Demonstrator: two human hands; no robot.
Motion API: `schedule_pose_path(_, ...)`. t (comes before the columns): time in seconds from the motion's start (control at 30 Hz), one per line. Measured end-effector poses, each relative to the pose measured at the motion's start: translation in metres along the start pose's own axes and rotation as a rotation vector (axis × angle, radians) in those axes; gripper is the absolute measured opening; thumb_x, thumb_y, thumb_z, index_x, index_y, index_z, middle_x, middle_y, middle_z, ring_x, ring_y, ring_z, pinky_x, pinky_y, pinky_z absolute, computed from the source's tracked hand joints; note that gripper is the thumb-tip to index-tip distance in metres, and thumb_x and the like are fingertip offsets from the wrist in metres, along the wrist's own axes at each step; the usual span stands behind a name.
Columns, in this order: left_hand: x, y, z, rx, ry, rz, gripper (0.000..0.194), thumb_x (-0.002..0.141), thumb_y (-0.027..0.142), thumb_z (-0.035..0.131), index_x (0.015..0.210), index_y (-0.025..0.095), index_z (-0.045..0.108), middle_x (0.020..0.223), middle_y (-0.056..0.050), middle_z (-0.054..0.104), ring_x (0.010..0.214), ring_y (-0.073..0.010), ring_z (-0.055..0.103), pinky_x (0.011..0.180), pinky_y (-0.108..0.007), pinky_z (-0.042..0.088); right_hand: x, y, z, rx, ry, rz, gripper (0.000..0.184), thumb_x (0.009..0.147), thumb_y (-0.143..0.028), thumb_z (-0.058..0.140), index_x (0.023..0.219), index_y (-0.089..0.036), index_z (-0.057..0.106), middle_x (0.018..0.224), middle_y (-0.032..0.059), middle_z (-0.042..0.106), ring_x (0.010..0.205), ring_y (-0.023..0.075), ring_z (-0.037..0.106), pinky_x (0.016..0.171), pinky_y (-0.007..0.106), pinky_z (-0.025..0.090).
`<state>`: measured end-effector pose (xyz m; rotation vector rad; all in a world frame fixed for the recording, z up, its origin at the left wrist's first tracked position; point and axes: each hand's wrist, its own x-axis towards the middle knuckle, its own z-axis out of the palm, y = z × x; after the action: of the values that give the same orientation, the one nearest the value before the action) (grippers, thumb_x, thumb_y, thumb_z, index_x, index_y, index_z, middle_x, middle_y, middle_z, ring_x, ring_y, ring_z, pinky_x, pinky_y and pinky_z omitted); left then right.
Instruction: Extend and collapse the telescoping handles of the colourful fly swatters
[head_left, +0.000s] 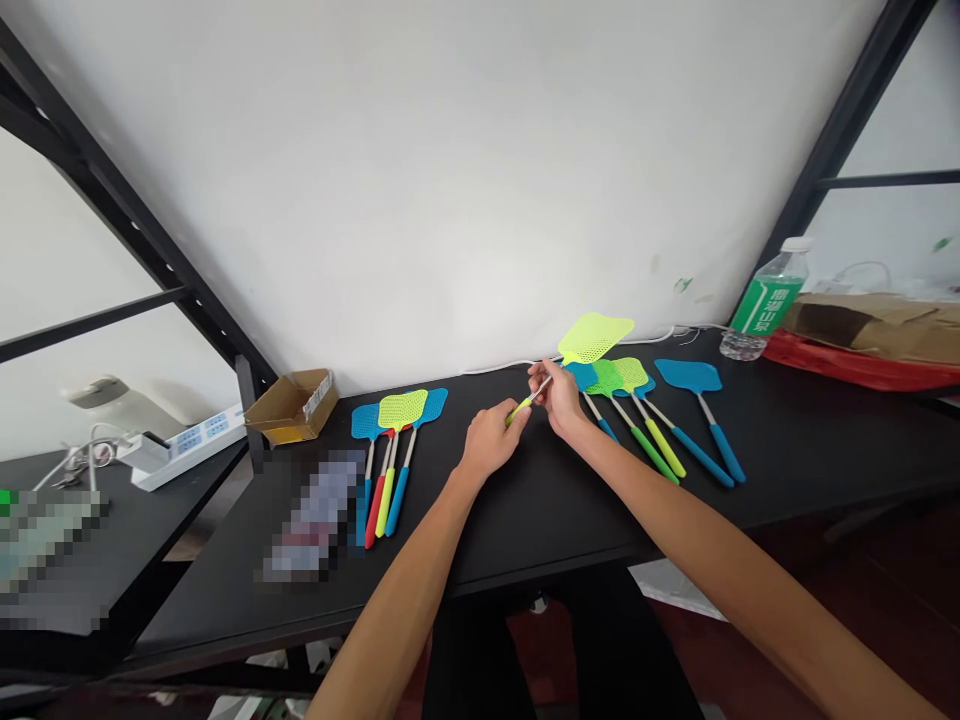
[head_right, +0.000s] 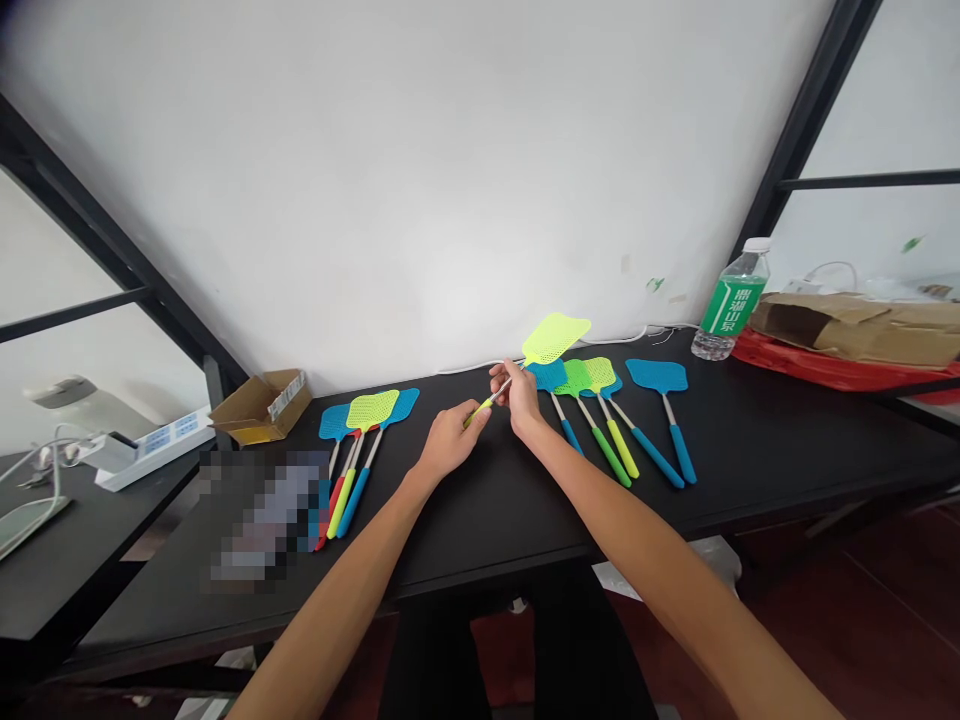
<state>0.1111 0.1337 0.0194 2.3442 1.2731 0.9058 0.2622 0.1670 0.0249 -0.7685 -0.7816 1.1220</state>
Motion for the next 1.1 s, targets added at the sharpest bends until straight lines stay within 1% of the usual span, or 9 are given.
schedule_pose_path(0.2,0.0015,-0.0027,0.001,-0.071,0.02,-0.018,0.05,0.101,0.051,0.032,0.076,0.021,0.062,0.065,0.0,0.06,0.064,-0.0159,0.055,0.062,-0.026,0.033,-0.0018,-0.0008,0.0009,-0.027,-0.035,0.028,0.027,0.076,-0.043,0.063,0.068,-0.017,0.063,0.054,0.0,0.055,0.041,0.0087,0.041,0.04,0.024,0.029)
schedule_pose_path(0.4,0.0026,-0.0054,0.0039,-0.157,0.042,-0.042,0.054,0.1,0.054,0.031,0.068,0.02,0.057,0.059,0.0,0.055,0.061,-0.0151,0.053,0.06,-0.025,0.033,-0.002,0.0001,0.0004,-0.095,-0.07,0.049,0.022,0.073,-0.039,0.066,0.07,-0.017,0.065,0.058,-0.0004,0.057,0.044,0.0088,0.043,0.042,0.024,0.03)
schedule_pose_path(0.5,0.0026,-0.0051,0.0041,-0.187,0.071,-0.044,0.049,0.1,0.053,0.034,0.072,0.02,0.058,0.061,0.001,0.056,0.06,-0.014,0.051,0.059,-0.025,0.032,-0.0032,0.0012,0.0009,-0.15,-0.115,0.052,0.022,0.073,-0.039,0.065,0.072,-0.017,0.066,0.061,0.0006,0.06,0.046,0.0094,0.045,0.043,0.024,0.031)
schedule_pose_path(0.6,0.0026,-0.0048,0.0038,-0.188,0.11,-0.048,0.042,0.098,0.052,0.041,0.077,0.02,0.059,0.063,0.002,0.055,0.059,-0.0129,0.048,0.058,-0.024,0.031,-0.0051,0.0014,0.0022,-0.2,-0.143,0.066,0.021,0.073,-0.038,0.066,0.073,-0.017,0.067,0.065,0.001,0.062,0.048,0.0097,0.047,0.044,0.024,0.032)
schedule_pose_path(0.73,0.003,-0.0059,0.0041,-0.199,0.141,-0.044,0.03,0.094,0.048,0.049,0.084,0.021,0.059,0.068,0.003,0.059,0.062,-0.0123,0.049,0.059,-0.024,0.031,-0.0071,0.0017,0.0033,-0.241,-0.157,0.071,0.02,0.072,-0.036,0.065,0.073,-0.017,0.067,0.066,0.0012,0.063,0.049,0.01,0.048,0.045,0.024,0.033)
schedule_pose_path(0.83,0.0038,-0.0074,0.0049,-0.208,0.182,-0.065,0.021,0.089,0.043,0.059,0.091,0.023,0.055,0.069,0.005,0.059,0.06,-0.0115,0.048,0.059,-0.024,0.031,-0.0078,0.0037,0.0032,-0.28,-0.182,0.07,0.019,0.073,-0.036,0.064,0.073,-0.017,0.067,0.066,0.001,0.063,0.052,0.0108,0.05,0.046,0.024,0.034)
schedule_pose_path(0.9,0.0043,-0.0083,0.0054,-0.209,0.207,-0.079,0.021,0.086,0.041,0.063,0.092,0.023,0.053,0.068,0.006,0.058,0.058,-0.0111,0.047,0.058,-0.023,0.03,-0.008,0.0054,0.0029,-0.292,-0.189,0.07,0.019,0.073,-0.036,0.064,0.073,-0.018,0.067,0.067,0.0008,0.063,0.053,0.0112,0.051,0.046,0.024,0.035)
schedule_pose_path(1.0,0.0049,-0.0084,0.0057,-0.216,0.213,-0.078,0.02,0.087,0.04,0.062,0.087,0.023,0.053,0.07,0.006,0.059,0.06,-0.011,0.048,0.059,-0.023,0.031,-0.0078,0.0066,0.0025,-0.293,-0.18,0.071,0.02,0.073,-0.037,0.064,0.073,-0.018,0.067,0.066,0.0005,0.063,0.053,0.0114,0.052,0.046,0.023,0.035)
schedule_pose_path(1.1,0.0047,-0.0071,0.005,-0.236,0.198,-0.075,0.02,0.088,0.041,0.06,0.086,0.022,0.055,0.075,0.003,0.063,0.063,-0.0116,0.051,0.06,-0.023,0.033,-0.0076,0.0059,0.0025,-0.288,-0.176,0.066,0.019,0.073,-0.037,0.064,0.072,-0.018,0.066,0.066,0.0005,0.063,0.054,0.0114,0.052,0.046,0.023,0.035)
